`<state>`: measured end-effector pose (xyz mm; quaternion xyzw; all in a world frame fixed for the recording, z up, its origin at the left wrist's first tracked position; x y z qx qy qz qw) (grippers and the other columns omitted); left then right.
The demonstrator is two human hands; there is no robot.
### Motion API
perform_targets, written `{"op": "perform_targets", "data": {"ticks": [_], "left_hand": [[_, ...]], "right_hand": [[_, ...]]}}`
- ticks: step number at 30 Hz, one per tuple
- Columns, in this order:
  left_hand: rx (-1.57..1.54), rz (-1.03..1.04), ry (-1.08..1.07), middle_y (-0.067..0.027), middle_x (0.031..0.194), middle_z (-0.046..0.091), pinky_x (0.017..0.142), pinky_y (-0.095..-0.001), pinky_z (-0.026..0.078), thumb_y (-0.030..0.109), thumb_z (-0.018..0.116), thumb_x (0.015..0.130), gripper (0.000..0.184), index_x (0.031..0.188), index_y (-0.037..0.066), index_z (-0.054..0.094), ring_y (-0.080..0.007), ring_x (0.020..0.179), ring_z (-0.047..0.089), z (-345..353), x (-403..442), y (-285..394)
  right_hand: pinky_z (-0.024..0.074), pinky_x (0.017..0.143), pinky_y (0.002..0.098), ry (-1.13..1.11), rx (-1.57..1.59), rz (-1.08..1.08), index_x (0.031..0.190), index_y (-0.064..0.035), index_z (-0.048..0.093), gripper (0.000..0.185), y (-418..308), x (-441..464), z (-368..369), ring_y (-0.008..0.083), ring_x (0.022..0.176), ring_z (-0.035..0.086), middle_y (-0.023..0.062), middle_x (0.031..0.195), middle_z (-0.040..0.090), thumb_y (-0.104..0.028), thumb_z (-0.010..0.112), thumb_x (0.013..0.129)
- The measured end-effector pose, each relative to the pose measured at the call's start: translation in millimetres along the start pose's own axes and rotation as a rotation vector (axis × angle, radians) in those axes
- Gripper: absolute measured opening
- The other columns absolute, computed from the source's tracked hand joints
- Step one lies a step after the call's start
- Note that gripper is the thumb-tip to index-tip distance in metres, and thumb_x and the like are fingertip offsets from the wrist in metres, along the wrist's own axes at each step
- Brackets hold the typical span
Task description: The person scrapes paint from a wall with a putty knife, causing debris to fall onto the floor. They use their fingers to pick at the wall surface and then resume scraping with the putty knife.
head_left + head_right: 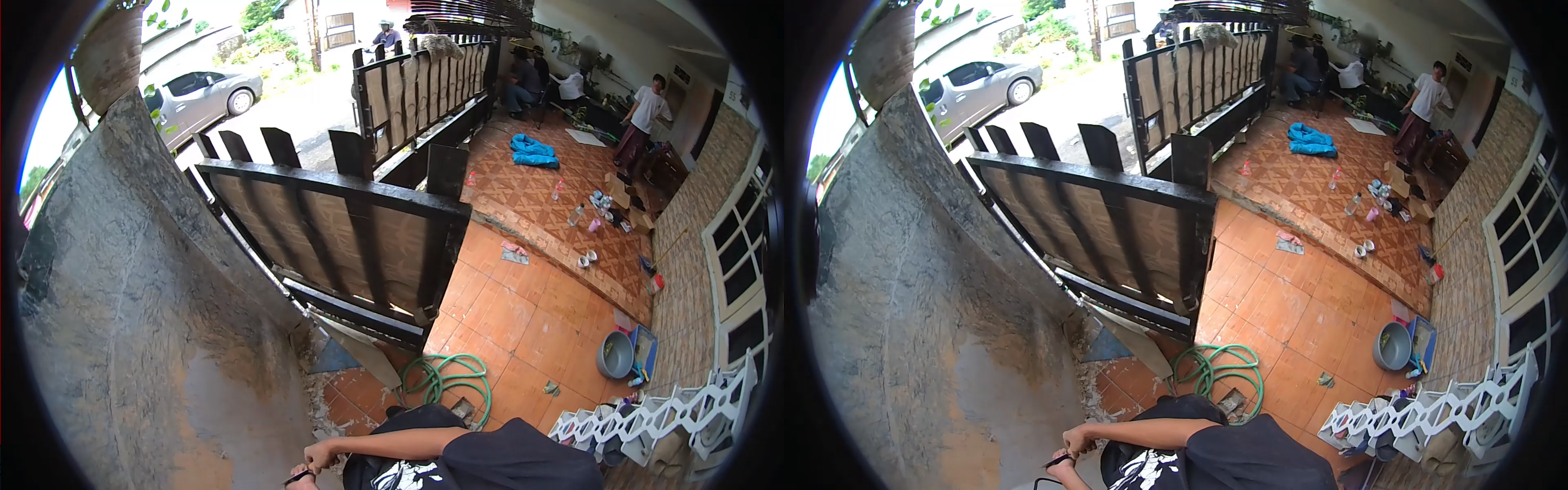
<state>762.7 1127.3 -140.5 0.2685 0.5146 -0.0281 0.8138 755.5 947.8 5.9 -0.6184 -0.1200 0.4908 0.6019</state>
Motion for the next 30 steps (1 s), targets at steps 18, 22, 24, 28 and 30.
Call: {"op": "perform_targets", "data": {"ticks": [18, 22, 24, 28, 30], "left_hand": [[0.161, -0.035, -0.577, -0.0084, 0.099, 0.064, 0.081, -0.0363, 0.049, 0.05, 0.053, 0.088, 0.046, 0.106, 0.008, 0.061, -0.0213, 0.09, 0.061, 112.2, -139.4, -19.5], [0.145, 0.022, -0.371, -0.006, 0.09, 0.063, 0.074, -0.0327, 0.049, 0.034, 0.057, 0.089, 0.029, 0.1, 0.007, 0.061, -0.0177, 0.084, 0.061, 92.3, -139.8, 42.2], [0.17, 0.069, -0.404, -0.005, 0.087, 0.062, 0.072, -0.0318, 0.049, 0.028, 0.057, 0.09, 0.023, 0.096, 0.006, 0.061, -0.0158, 0.081, 0.06, 90.3, -136.5, 70.4], [0.233, 0.089, -0.382, -0.0058, 0.089, 0.062, 0.069, -0.0318, 0.049, 0.026, 0.054, 0.091, 0.024, 0.094, 0.004, 0.061, -0.0156, 0.081, 0.06, 79.7, -85.3, 95.2], [0.222, 0.099, -0.375, -0.0058, 0.089, 0.062, 0.068, -0.0325, 0.05, 0.027, 0.054, 0.091, 0.024, 0.094, 0.004, 0.061, -0.0159, 0.081, 0.06, 85.7, -79.3, 103.4]], "right_hand": [[0.0426, 0.086, 0.0499, 0.682, -0.349, -0.119, 0.109, 0.003, 0.04, 0.035, -57.2, 35.0, -25.4, 0.0488, 0.1, 0.053, 0.0362, 0.101, 0.055, -0.02, 0.051, 0.085], [0.0437, 0.081, 0.0487, 0.656, -0.329, -0.11, 0.105, 0.0028, 0.042, 0.029, -115.4, 46.6, 11.6, 0.0489, 0.095, 0.054, 0.0351, 0.097, 0.056, -0.014, 0.052, 0.083], [0.0441, 0.074, 0.0504, 0.816, -0.492, -0.43, 0.097, 0.0033, 0.042, 0.019, -134.5, 59.6, 20.4, 0.0473, 0.084, 0.054, 0.0298, 0.091, 0.055, -0.006, 0.05, 0.082], [0.041, 0.074, 0.05, 0.789, -0.454, -0.425, 0.096, 0.0039, 0.041, 0.021, -137.5, 99.7, 30.5, 0.0455, 0.086, 0.051, 0.0283, 0.089, 0.053, -0.002, 0.052, 0.08], [0.0415, 0.074, 0.0497, 0.795, -0.458, -0.428, 0.097, 0.0044, 0.042, 0.021, -136.2, 115.3, 28.3, 0.0469, 0.087, 0.052, 0.0295, 0.089, 0.054, -0.003, 0.053, 0.08]]}}
Point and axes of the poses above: each hand's wrist, its own x-axis towards the middle knuckle, its own z-axis out of the palm, y = z × x, the point moved 8 cm from there along x, towards the middle knuckle
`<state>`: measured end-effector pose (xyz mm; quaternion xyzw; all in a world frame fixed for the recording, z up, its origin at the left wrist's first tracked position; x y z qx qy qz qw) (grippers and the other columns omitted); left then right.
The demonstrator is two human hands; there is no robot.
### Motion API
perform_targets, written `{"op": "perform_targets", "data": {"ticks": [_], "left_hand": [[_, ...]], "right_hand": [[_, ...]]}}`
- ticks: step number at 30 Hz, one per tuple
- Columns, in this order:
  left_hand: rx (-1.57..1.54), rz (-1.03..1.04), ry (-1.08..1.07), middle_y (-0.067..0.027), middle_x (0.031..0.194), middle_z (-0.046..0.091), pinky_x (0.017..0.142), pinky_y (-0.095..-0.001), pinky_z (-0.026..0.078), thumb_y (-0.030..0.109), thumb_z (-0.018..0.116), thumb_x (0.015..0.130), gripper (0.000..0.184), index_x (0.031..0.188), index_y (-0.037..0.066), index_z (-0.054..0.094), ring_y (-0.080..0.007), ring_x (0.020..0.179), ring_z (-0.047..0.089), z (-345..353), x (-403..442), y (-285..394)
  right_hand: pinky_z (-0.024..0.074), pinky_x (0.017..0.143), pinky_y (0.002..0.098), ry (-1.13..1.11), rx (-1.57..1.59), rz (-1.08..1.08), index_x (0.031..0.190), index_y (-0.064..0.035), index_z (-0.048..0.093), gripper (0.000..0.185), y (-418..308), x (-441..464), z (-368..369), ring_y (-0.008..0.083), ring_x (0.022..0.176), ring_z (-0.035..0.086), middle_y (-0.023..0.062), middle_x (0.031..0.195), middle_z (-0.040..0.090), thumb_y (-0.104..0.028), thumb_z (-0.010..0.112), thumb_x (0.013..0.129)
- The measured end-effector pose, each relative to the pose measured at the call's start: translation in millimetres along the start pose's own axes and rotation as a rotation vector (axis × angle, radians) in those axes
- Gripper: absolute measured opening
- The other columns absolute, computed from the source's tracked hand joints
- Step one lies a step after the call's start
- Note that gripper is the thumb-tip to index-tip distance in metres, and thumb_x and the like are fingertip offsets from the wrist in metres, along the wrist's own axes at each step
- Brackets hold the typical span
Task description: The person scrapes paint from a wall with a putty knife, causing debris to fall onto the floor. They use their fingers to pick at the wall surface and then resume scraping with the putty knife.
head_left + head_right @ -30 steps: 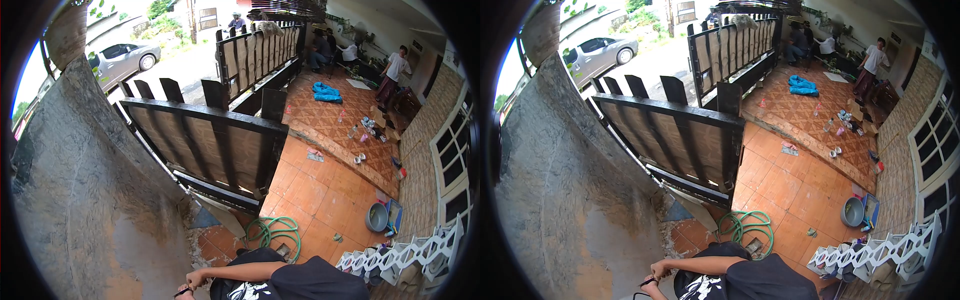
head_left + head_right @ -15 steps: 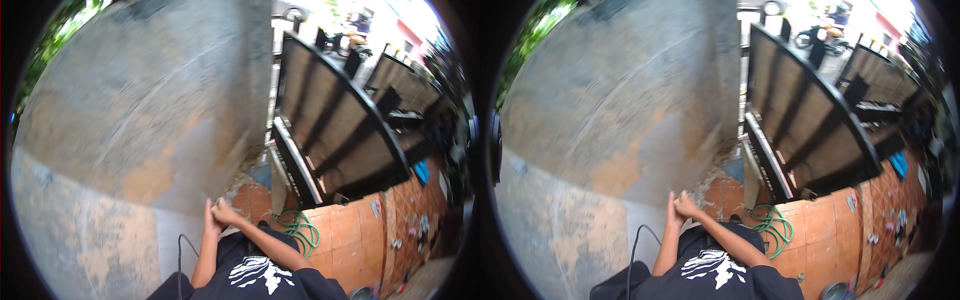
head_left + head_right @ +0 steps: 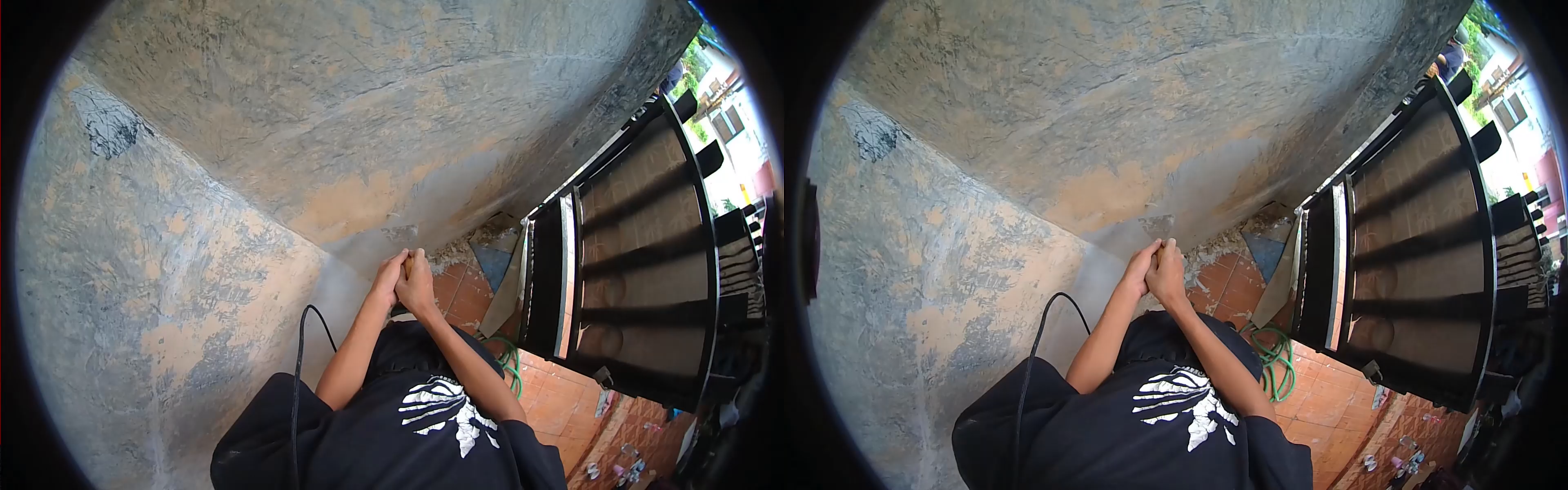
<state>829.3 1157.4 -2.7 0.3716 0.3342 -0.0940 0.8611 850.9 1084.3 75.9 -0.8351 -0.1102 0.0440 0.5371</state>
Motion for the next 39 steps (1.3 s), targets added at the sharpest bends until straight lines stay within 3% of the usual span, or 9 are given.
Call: {"op": "perform_targets", "data": {"ticks": [6, 8, 11, 14, 18, 30, 33, 37, 39], "left_hand": [[0.158, 0.011, 0.064, -0.0052, 0.088, 0.062, 0.063, -0.0319, 0.049, 0.029, 0.054, 0.091, 0.025, 0.096, 0.005, 0.062, -0.0153, 0.08, 0.059, -3.0, 8.5, 27.8], [0.288, -0.008, 0.086, -0.0045, 0.085, 0.062, 0.062, -0.0309, 0.049, 0.029, 0.055, 0.091, 0.026, 0.097, 0.005, 0.061, -0.0145, 0.077, 0.059, -6.4, 14.1, 35.3], [0.35, 0.072, 0.224, -0.0049, 0.079, 0.061, 0.059, -0.0288, 0.047, 0.026, 0.055, 0.09, 0.027, 0.093, 0.0, 0.059, -0.0132, 0.071, 0.059, -29.5, 47.4, 36.3], [0.45, 0.315, 0.33, -0.0028, 0.072, 0.058, 0.052, -0.0239, 0.045, 0.026, 0.059, 0.089, 0.027, 0.095, 0.0, 0.057, -0.0113, 0.062, 0.058, -36.2, 88.8, 46.6], [0.567, 0.433, 0.517, -0.0055, 0.073, 0.061, 0.053, -0.0253, 0.047, 0.028, 0.06, 0.089, 0.034, 0.094, -0.005, 0.061, -0.0121, 0.059, 0.059, -31.3, 94.9, 65.3], [0.608, 0.542, 0.451, -0.0105, 0.086, 0.068, 0.055, -0.0269, 0.05, 0.022, 0.058, 0.089, 0.029, 0.095, -0.005, 0.067, -0.0161, 0.057, 0.06, -37.5, 100.7, 70.0], [0.622, 0.513, 0.479, -0.0102, 0.084, 0.068, 0.056, -0.0279, 0.049, 0.024, 0.059, 0.086, 0.028, 0.091, -0.003, 0.067, -0.0166, 0.058, 0.06, -34.9, 94.6, 68.8], [0.601, 0.454, 0.525, -0.0082, 0.081, 0.066, 0.052, -0.0271, 0.043, 0.024, 0.061, 0.083, 0.023, 0.085, 0.002, 0.066, -0.0176, 0.058, 0.06, -36.3, 85.1, 67.0], [0.615, 0.429, 0.525, -0.0069, 0.081, 0.066, 0.05, -0.0274, 0.041, 0.024, 0.061, 0.083, 0.023, 0.087, 0.002, 0.067, -0.0172, 0.058, 0.06, -41.2, 86.2, 63.4]], "right_hand": [[0.042, 0.073, 0.0491, 0.069, 0.013, 0.036, 0.093, 0.0051, 0.043, 0.017, -8.8, 19.7, 0.4, 0.0453, 0.084, 0.053, 0.0292, 0.085, 0.054, -0.002, 0.053, 0.081], [0.0448, 0.074, 0.0471, 0.046, -0.019, 0.183, 0.096, 0.0049, 0.044, 0.021, 9.1, 23.5, -7.6, 0.0449, 0.085, 0.057, 0.0294, 0.087, 0.058, -0.006, 0.055, 0.081], [0.0469, 0.075, 0.0452, 0.053, -0.075, 0.339, 0.1, 0.0038, 0.046, 0.026, 38.0, 29.0, -34.5, 0.0438, 0.086, 0.06, 0.0298, 0.089, 0.06, -0.011, 0.056, 0.082], [0.0476, 0.076, 0.0441, 0.149, -0.092, 0.366, 0.103, 0.0026, 0.047, 0.028, 68.7, 26.2, -53.7, 0.0426, 0.087, 0.061, 0.0296, 0.09, 0.061, -0.013, 0.056, 0.082], [0.0471, 0.078, 0.0454, 0.264, -0.1, 0.441, 0.102, 0.0021, 0.047, 0.027, 78.7, 11.0, -73.3, 0.0439, 0.089, 0.06, 0.0302, 0.091, 0.061, -0.014, 0.056, 0.082], [0.0439, 0.082, 0.0506, 0.313, -0.03, 0.632, 0.109, 0.0049, 0.041, 0.034, 108.6, -30.9, -88.7, 0.0466, 0.093, 0.057, 0.0334, 0.093, 0.059, -0.013, 0.052, 0.082], [0.0434, 0.078, 0.0489, 0.362, -0.011, 0.677, 0.099, 0.0021, 0.042, 0.028, 119.2, -40.2, -89.3, 0.0461, 0.09, 0.057, 0.0315, 0.09, 0.059, -0.015, 0.055, 0.081], [0.0433, 0.078, 0.0491, 0.347, -0.021, 0.699, 0.1, 0.0026, 0.042, 0.028, 121.1, -45.2, -91.2, 0.0464, 0.091, 0.056, 0.0313, 0.09, 0.059, -0.014, 0.053, 0.082], [0.0437, 0.082, 0.0519, 0.298, -0.001, 0.705, 0.11, 0.0072, 0.04, 0.036, 123.5, -46.8, -88.9, 0.0477, 0.092, 0.057, 0.0339, 0.093, 0.059, -0.012, 0.05, 0.081]]}}
Point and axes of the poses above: each hand's wrist, its own x-axis towards the middle knuckle, its own z-axis out of the palm, y = z × x, the point moved 8 cm from there along x, towards the middle knuckle
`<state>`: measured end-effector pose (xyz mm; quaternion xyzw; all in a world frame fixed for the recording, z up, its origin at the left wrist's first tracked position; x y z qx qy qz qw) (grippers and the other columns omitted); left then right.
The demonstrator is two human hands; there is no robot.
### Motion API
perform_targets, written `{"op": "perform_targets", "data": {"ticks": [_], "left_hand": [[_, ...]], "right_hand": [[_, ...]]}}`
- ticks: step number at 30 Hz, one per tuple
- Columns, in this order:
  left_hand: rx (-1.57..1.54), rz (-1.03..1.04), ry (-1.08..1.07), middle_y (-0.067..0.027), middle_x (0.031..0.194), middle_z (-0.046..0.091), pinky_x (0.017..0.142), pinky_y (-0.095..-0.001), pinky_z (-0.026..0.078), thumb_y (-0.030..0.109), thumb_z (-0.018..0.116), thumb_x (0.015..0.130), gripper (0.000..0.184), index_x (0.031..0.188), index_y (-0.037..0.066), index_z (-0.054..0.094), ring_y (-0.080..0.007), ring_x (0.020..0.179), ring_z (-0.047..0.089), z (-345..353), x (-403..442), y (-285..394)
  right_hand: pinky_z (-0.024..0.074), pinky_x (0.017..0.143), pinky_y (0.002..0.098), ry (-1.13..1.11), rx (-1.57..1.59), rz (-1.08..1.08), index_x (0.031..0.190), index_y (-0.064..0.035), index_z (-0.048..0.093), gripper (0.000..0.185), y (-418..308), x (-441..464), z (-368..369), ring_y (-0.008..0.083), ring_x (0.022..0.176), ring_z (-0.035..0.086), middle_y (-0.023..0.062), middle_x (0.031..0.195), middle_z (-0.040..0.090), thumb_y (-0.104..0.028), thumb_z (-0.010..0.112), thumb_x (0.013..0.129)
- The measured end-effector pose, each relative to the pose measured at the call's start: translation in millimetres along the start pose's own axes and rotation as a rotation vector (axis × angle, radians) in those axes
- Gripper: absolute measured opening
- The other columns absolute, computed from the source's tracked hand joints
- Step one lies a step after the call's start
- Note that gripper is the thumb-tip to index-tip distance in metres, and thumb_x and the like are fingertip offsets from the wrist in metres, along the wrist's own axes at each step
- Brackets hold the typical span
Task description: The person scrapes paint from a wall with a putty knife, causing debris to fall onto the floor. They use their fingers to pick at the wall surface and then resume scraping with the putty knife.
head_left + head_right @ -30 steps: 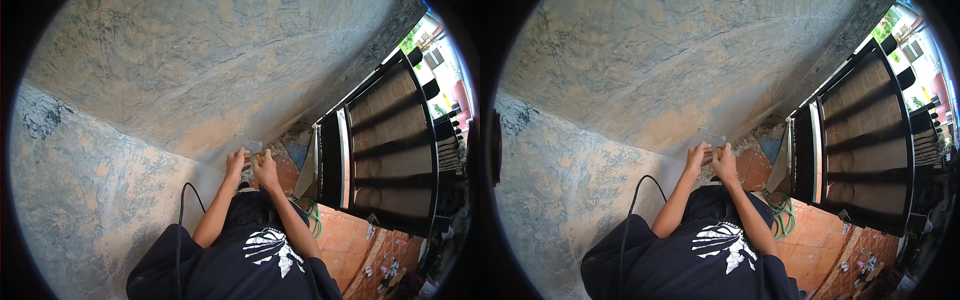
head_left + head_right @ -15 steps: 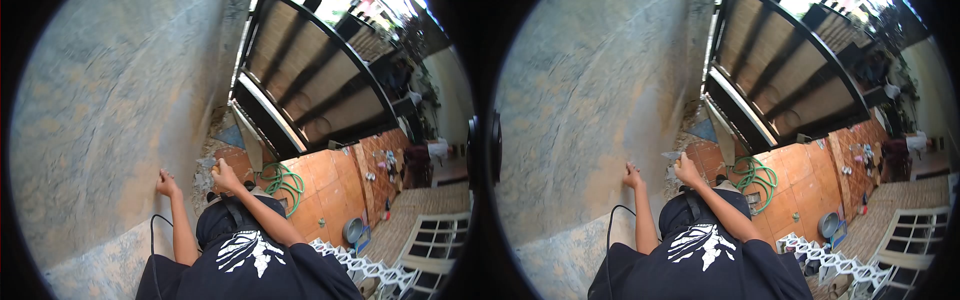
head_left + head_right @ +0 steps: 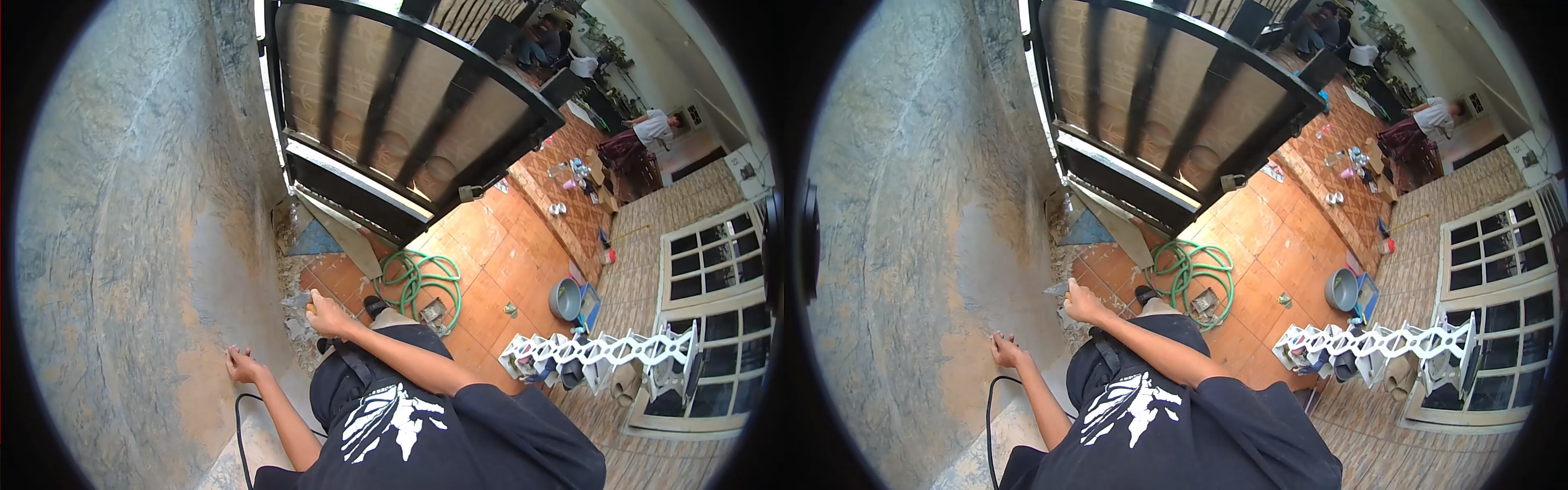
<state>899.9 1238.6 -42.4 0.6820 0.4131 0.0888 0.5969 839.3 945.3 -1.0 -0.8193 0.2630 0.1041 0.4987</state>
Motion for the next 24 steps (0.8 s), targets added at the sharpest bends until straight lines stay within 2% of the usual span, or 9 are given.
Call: {"op": "perform_targets", "data": {"ticks": [3, 7, 9, 12, 16, 18, 19, 21, 24], "left_hand": [[0.032, -0.005, -0.033, -0.0061, 0.08, 0.065, 0.047, -0.0274, 0.038, 0.025, 0.062, 0.083, 0.024, 0.088, 0.003, 0.066, -0.0168, 0.057, 0.06, 1.1, 4.5, -14.0], [0.076, -0.039, -0.022, -0.0052, 0.078, 0.064, 0.043, -0.0251, 0.036, 0.025, 0.064, 0.082, 0.024, 0.089, 0.003, 0.066, -0.0153, 0.056, 0.059, -0.7, 8.3, -43.4], [0.061, -0.177, -0.153, -0.0054, 0.074, 0.062, 0.039, -0.0232, 0.034, 0.024, 0.065, 0.081, 0.021, 0.08, 0.003, 0.063, -0.0135, 0.054, 0.058, 8.5, 7.1, -66.5], [0.208, -0.171, -0.249, -0.0051, 0.07, 0.06, 0.037, -0.022, 0.033, 0.024, 0.066, 0.081, 0.023, 0.07, 0.006, 0.057, -0.0119, 0.052, 0.057, 11.7, 2.6, -73.2], [0.194, -0.19, -0.319, -0.0048, 0.068, 0.058, 0.038, -0.0218, 0.034, 0.026, 0.067, 0.081, 0.029, 0.066, 0.008, 0.051, -0.011, 0.052, 0.054, 21.5, 10.1, -79.2], [0.06, -0.175, -0.373, -0.0019, 0.068, 0.057, 0.044, -0.0208, 0.036, 0.026, 0.068, 0.081, 0.023, 0.074, 0.006, 0.058, -0.0098, 0.056, 0.053, 33.2, -1.4, -53.6], [0.061, -0.171, -0.381, -0.0019, 0.068, 0.057, 0.044, -0.0208, 0.036, 0.026, 0.068, 0.081, 0.023, 0.074, 0.006, 0.058, -0.0098, 0.056, 0.053, 36.6, -9.7, -40.5], [-0.002, -0.117, -0.502, 0.0007, 0.069, 0.056, 0.05, -0.0209, 0.039, 0.024, 0.068, 0.082, 0.019, 0.085, 0.006, 0.063, -0.0082, 0.063, 0.053, 50.4, -30.1, -8.0], [0.015, -0.02, -0.593, 0.0028, 0.07, 0.056, 0.054, -0.0206, 0.039, 0.022, 0.069, 0.082, 0.018, 0.089, 0.006, 0.066, -0.0068, 0.066, 0.051, 60.0, -30.0, 8.9]], "right_hand": [[0.0432, 0.078, 0.0492, 0.045, -0.009, 0.002, 0.1, 0.0023, 0.042, 0.026, 5.3, 1.5, -1.6, 0.0457, 0.089, 0.057, 0.0313, 0.087, 0.059, -0.015, 0.052, 0.082], [0.0431, 0.077, 0.0494, 0.035, -0.006, -0.007, 0.101, 0.0026, 0.043, 0.027, 4.6, 1.1, -1.7, 0.0449, 0.089, 0.058, 0.0309, 0.087, 0.059, -0.014, 0.052, 0.082], [0.0433, 0.077, 0.049, 0.002, 0.054, 0.0, 0.102, 0.0023, 0.043, 0.028, -1.2, -2.4, -4.7, 0.0443, 0.088, 0.058, 0.0303, 0.087, 0.06, -0.014, 0.052, 0.081], [0.0438, 0.076, 0.048, 0.022, -0.006, -0.048, 0.102, 0.0015, 0.044, 0.028, -6.5, 1.6, -1.2, 0.0432, 0.088, 0.059, 0.0291, 0.086, 0.06, -0.014, 0.053, 0.081], [0.0443, 0.075, 0.0472, 0.025, 0.074, -0.102, 0.101, 0.0005, 0.045, 0.027, -24.9, -0.9, 0.7, 0.043, 0.087, 0.059, 0.0277, 0.087, 0.06, -0.014, 0.054, 0.081], [0.0448, 0.074, 0.0466, 0.033, 0.126, -0.183, 0.101, 0.0002, 0.046, 0.027, -43.3, -3.7, 0.8, 0.0426, 0.087, 0.059, 0.0267, 0.087, 0.06, -0.015, 0.055, 0.081], [0.045, 0.074, 0.0462, 0.028, 0.135, -0.189, 0.101, -0.0001, 0.046, 0.028, -49.7, -4.8, 1.5, 0.042, 0.086, 0.059, 0.0265, 0.087, 0.061, -0.016, 0.056, 0.081], [0.045, 0.074, 0.0459, 0.025, 0.144, -0.206, 0.101, -0.0002, 0.046, 0.028, -57.7, -5.8, 5.4, 0.0416, 0.086, 0.06, 0.0267, 0.087, 0.06, -0.016, 0.057, 0.08], [0.0453, 0.072, 0.045, 0.02, 0.172, -0.263, 0.1, -0.0002, 0.047, 0.028, -69.7, -6.6, 12.2, 0.0405, 0.084, 0.06, 0.0263, 0.085, 0.06, -0.016, 0.058, 0.08]]}}
Point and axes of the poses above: each hand's wrist, its own x-axis towards the middle knuckle, its own z-axis out of the palm, y = z × x, the point moved 8 cm from there along x, towards the middle knuckle
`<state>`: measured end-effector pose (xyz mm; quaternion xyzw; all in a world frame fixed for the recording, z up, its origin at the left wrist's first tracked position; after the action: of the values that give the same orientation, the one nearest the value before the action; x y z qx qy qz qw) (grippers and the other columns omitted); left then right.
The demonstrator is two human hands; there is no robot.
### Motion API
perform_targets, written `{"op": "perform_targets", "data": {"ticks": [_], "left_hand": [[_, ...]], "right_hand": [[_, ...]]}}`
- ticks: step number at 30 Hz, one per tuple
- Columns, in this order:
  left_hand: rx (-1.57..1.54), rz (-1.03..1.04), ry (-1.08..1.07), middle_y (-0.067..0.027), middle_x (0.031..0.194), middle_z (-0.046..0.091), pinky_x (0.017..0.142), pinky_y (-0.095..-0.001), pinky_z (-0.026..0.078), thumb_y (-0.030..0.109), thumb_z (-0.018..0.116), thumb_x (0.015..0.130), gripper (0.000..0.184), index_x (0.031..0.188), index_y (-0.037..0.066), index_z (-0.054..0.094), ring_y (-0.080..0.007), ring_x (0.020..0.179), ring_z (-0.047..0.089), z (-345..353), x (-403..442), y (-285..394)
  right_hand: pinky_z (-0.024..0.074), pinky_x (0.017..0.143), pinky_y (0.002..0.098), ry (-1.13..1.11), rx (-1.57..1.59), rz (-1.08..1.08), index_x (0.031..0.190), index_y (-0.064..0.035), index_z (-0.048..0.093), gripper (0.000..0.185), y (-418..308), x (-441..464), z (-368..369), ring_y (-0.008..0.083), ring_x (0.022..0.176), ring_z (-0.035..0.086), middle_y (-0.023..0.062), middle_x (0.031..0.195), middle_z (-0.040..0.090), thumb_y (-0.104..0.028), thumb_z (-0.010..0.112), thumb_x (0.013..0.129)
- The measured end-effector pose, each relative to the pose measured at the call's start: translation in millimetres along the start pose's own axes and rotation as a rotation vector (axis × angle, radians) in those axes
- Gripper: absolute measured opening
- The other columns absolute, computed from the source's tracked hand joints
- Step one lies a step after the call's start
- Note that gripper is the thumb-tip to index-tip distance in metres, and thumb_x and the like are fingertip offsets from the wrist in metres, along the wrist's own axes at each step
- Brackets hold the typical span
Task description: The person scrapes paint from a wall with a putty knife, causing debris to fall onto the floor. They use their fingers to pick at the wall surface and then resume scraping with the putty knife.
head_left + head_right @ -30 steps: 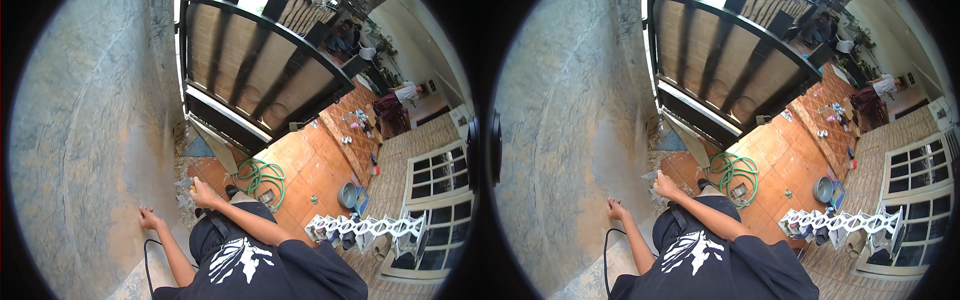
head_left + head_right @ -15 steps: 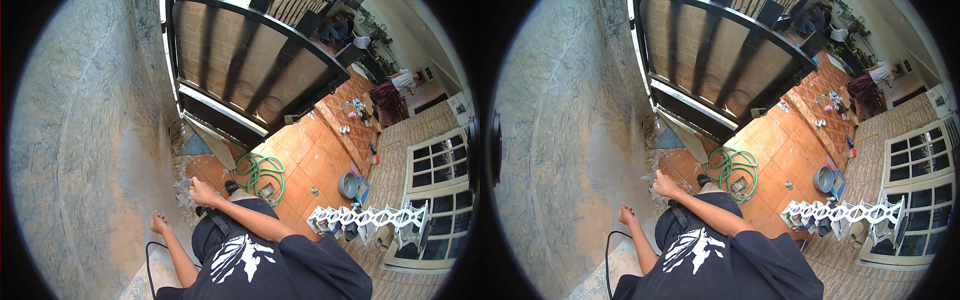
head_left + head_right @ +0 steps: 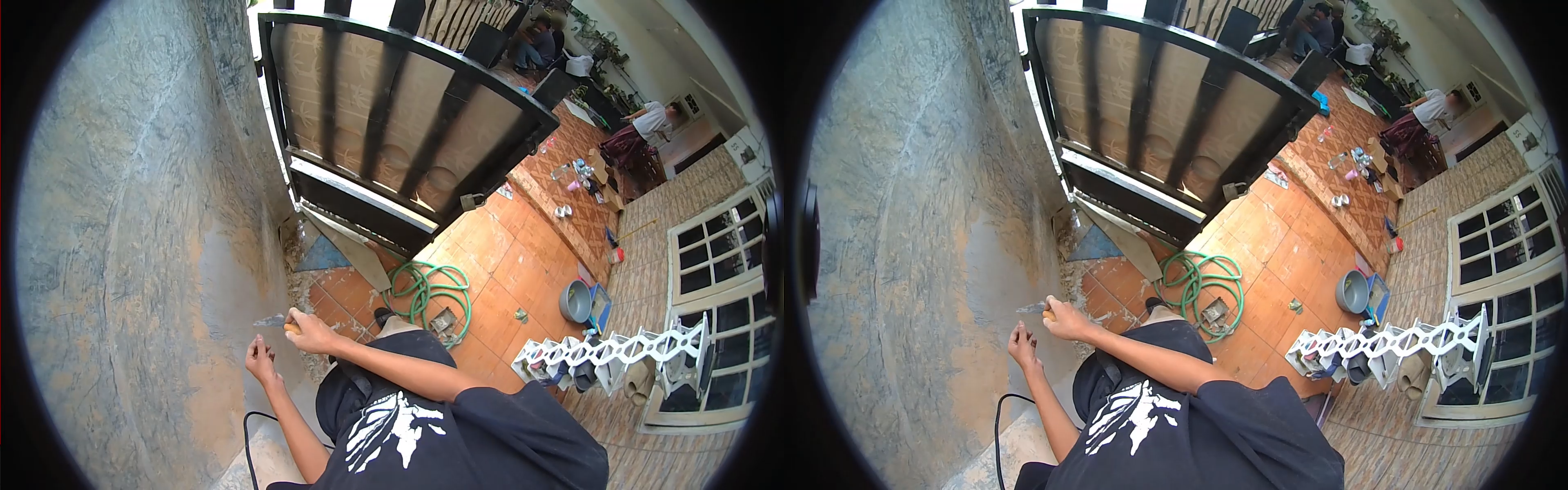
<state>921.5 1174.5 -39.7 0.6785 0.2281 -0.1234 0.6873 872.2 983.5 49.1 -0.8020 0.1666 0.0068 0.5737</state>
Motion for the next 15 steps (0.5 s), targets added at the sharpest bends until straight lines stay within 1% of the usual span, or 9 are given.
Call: {"op": "perform_targets", "data": {"ticks": [4, 7, 9, 10, 11, 12, 13, 14, 15], "left_hand": [[0.03, 0.039, -0.016, 0.0031, 0.069, 0.056, 0.052, -0.02, 0.038, 0.021, 0.07, 0.081, 0.015, 0.081, 0.007, 0.065, -0.0059, 0.063, 0.05, 1.6, -8.6, 19.8], [0.045, 0.109, -0.063, 0.0034, 0.065, 0.054, 0.051, -0.0204, 0.035, 0.018, 0.071, 0.079, 0.017, 0.07, 0.009, 0.06, -0.0048, 0.057, 0.045, -0.3, -12.2, 20.4], [0.027, 0.137, -0.142, 0.0047, 0.065, 0.051, 0.054, -0.0202, 0.036, 0.019, 0.069, 0.081, 0.017, 0.069, 0.012, 0.057, -0.0047, 0.059, 0.045, -9.5, -21.3, 14.6], [0.043, 0.144, -0.106, 0.005, 0.062, 0.049, 0.054, -0.0204, 0.036, 0.017, 0.067, 0.081, 0.02, 0.067, 0.012, 0.055, -0.0048, 0.056, 0.043, -14.5, -23.6, 11.2], [0.047, 0.176, -0.096, 0.0044, 0.06, 0.049, 0.054, -0.0203, 0.036, 0.016, 0.067, 0.081, 0.019, 0.067, 0.013, 0.054, -0.0049, 0.056, 0.045, -19.1, -27.1, 9.3], [-0.05, 0.131, -0.057, 0.0037, 0.06, 0.05, 0.054, -0.0208, 0.038, 0.016, 0.066, 0.082, 0.02, 0.068, 0.013, 0.052, -0.0054, 0.056, 0.047, -21.5, -37.2, 10.0], [-0.155, 0.091, -0.035, 0.003, 0.061, 0.05, 0.055, -0.0213, 0.039, 0.015, 0.065, 0.082, 0.02, 0.068, 0.013, 0.051, -0.0059, 0.057, 0.049, -24.0, -44.0, 8.9], [-0.17, 0.093, 0.025, 0.003, 0.061, 0.05, 0.055, -0.0213, 0.039, 0.015, 0.065, 0.082, 0.02, 0.068, 0.013, 0.051, -0.0059, 0.057, 0.049, -38.5, -48.2, 4.4], [-0.199, 0.043, 0.075, 0.0023, 0.062, 0.051, 0.055, -0.0221, 0.041, 0.016, 0.064, 0.083, 0.02, 0.069, 0.013, 0.049, -0.0067, 0.058, 0.05, -48.0, -57.0, -10.8]], "right_hand": [[0.0472, 0.069, 0.0424, 0.01, -0.02, -0.04, 0.1, -0.0003, 0.049, 0.028, -35.5, -1.0, -13.9, 0.0375, 0.078, 0.062, 0.0241, 0.078, 0.061, -0.015, 0.059, 0.079], [0.0474, 0.063, 0.04, 0.163, 0.094, -0.277, 0.087, 0.0002, 0.053, 0.019, -85.0, 1.9, -39.6, 0.0351, 0.07, 0.063, 0.0221, 0.071, 0.06, -0.011, 0.063, 0.076], [0.045, 0.055, 0.0314, 0.138, 0.113, -0.276, 0.084, -0.0005, 0.057, 0.019, -108.7, 3.0, -47.3, 0.0193, 0.056, 0.058, 0.0131, 0.065, 0.059, -0.014, 0.069, 0.078], [0.0443, 0.056, 0.0322, 0.155, 0.007, -0.291, 0.082, -0.0015, 0.059, 0.022, -123.9, 6.1, -55.1, 0.0204, 0.057, 0.055, 0.01, 0.063, 0.056, -0.018, 0.072, 0.076], [0.0435, 0.062, 0.0348, 0.26, -0.233, -0.552, 0.081, -0.0016, 0.06, 0.025, -142.2, 8.5, -60.2, 0.0229, 0.067, 0.052, 0.0106, 0.07, 0.053, -0.021, 0.074, 0.075], [0.0421, 0.067, 0.0368, 0.28, -0.276, -0.57, 0.08, -0.001, 0.06, 0.025, -153.4, 13.9, -63.3, 0.026, 0.076, 0.05, 0.0126, 0.079, 0.051, -0.021, 0.073, 0.075], [0.041, 0.07, 0.0373, 0.266, -0.151, -0.644, 0.08, -0.0002, 0.057, 0.023, -159.0, 23.0, -62.8, 0.027, 0.081, 0.049, 0.0148, 0.084, 0.05, -0.019, 0.071, 0.077], [0.0418, 0.066, 0.0333, 0.193, 0.018, -0.672, 0.087, -0.0012, 0.051, 0.017, -154.0, 40.3, -60.1, 0.0214, 0.074, 0.05, 0.0095, 0.077, 0.05, -0.012, 0.064, 0.084], [0.0443, 0.065, 0.027, -0.105, 0.538, -0.458, 0.096, -0.0047, 0.046, 0.012, -156.7, 64.8, -46.9, 0.0132, 0.067, 0.051, 0.004, 0.074, 0.051, -0.011, 0.055, 0.092]]}}
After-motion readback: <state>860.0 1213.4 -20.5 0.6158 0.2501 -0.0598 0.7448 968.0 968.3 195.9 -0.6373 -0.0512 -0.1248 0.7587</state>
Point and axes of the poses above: each hand's wrist, its own x-axis towards the middle knuckle, its own z-axis out of the palm, y = z × x, the point moved 8 cm from there along x, towards the middle knuckle
